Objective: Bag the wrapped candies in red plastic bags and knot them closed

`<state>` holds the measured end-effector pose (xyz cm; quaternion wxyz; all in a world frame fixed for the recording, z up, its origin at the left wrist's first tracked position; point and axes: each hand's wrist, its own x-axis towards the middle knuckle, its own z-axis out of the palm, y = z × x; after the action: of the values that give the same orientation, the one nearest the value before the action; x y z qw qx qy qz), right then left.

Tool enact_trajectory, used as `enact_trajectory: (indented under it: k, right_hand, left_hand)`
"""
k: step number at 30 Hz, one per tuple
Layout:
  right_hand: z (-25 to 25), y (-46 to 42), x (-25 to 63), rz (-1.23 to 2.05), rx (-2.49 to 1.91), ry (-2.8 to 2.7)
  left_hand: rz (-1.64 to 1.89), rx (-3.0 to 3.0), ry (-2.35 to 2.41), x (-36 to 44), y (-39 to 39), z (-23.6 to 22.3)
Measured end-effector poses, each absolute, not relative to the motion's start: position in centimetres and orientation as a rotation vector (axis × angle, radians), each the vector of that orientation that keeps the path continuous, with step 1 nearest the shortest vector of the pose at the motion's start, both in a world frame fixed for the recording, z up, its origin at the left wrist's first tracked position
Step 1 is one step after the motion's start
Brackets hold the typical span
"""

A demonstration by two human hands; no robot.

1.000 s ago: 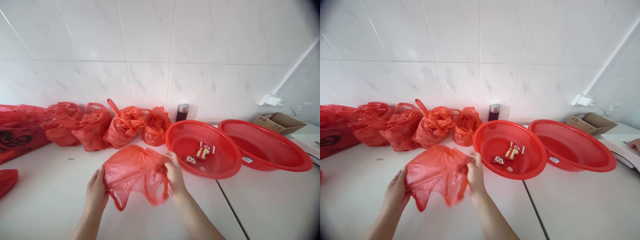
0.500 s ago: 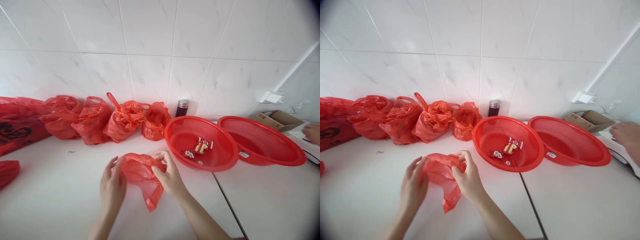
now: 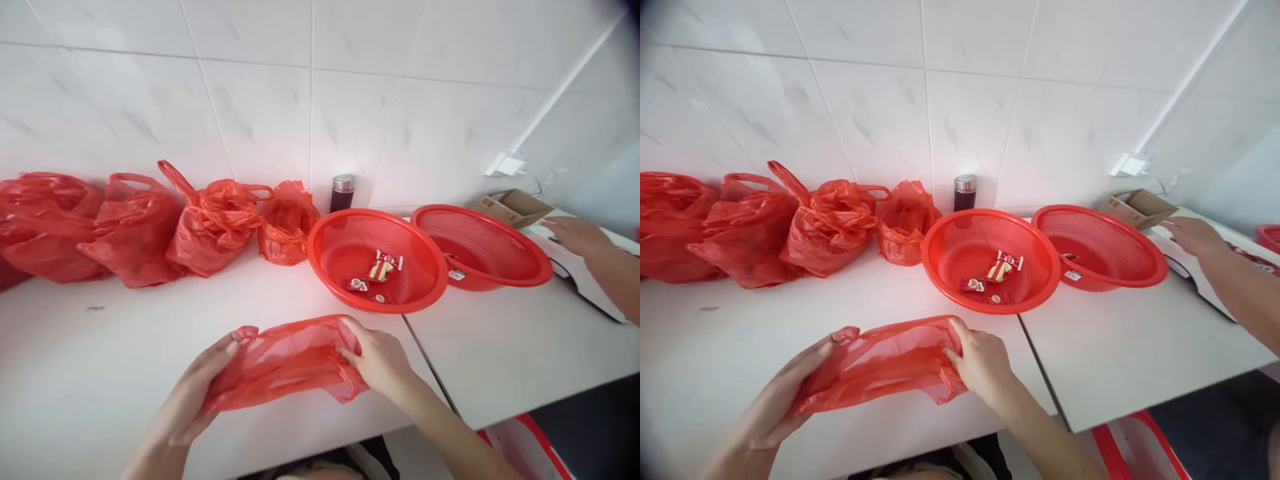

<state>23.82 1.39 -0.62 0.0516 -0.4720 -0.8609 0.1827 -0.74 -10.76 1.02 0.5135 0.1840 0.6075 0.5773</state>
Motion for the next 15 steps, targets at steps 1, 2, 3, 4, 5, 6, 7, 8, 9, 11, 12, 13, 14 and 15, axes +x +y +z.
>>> enact_trajectory:
  k: [1, 2, 3, 4, 5, 6, 7, 8, 9, 11, 12, 13, 14, 15]
  right_hand:
    - [-0.6, 1.5, 24.1, 0.503, -1.464, -2.668]
    - [-0.5, 1.7, 24.5, 0.460, -1.472, -2.714]
    - [-0.5, 1.8, 24.8, 0.434, -1.463, -2.757]
    - [-0.5, 2.0, 25.2, 0.423, -1.450, -2.798]
    - [-0.5, 2.1, 25.6, 0.421, -1.441, -2.834]
    - [-0.4, 2.2, 25.8, 0.423, -1.438, -2.866]
    - [-0.3, 2.4, 26.0, 0.425, -1.442, -2.893]
    - [-0.2, 2.4, 26.1, 0.426, -1.449, -2.915]
    - [0.0, 2.5, 26.1, 0.422, -1.456, -2.927]
    - [0.4, 2.4, 26.0, 0.428, -1.450, -2.939]
    - [0.6, 2.3, 26.0, 0.445, -1.430, -2.948]
    - [0.7, 2.2, 26.1, 0.468, -1.396, -2.961]
    - [0.8, 2.0, 26.2, 0.498, -1.351, -2.976]
    - [1.0, 1.9, 26.5, 0.536, -1.303, -2.991]
  left_hand:
    - [1.298, 0.577, 1.599, -0.8, -10.8, 0.7]
    - [1.228, 0.731, 1.751, -1.0, -10.9, 0.3]
    - [1.164, 0.889, 1.876, -1.3, -11.0, 0.0]
    - [1.112, 1.046, 1.953, -1.6, -11.2, -0.4]
    - [1.066, 1.193, 1.974, -1.7, -11.4, -0.6]
    - [1.014, 1.320, 1.940, -1.8, -11.5, -0.8]
    - [0.944, 1.422, 1.872, -1.7, -11.6, -0.9]
    - [0.845, 1.494, 1.803, -1.5, -11.5, -0.9]
    - [0.721, 1.533, 1.751, -1.2, -11.3, -0.9]
    - [0.477, 1.533, 1.753, -0.5, -10.4, -1.3]
    - [0.380, 1.522, 1.820, -0.3, -9.9, -1.6]
    - [0.315, 1.514, 1.925, -0.3, -9.4, -2.1]
    - [0.290, 1.511, 2.041, -0.4, -8.9, -2.5]
    - [0.306, 1.518, 2.140, -0.6, -8.6, -2.9]
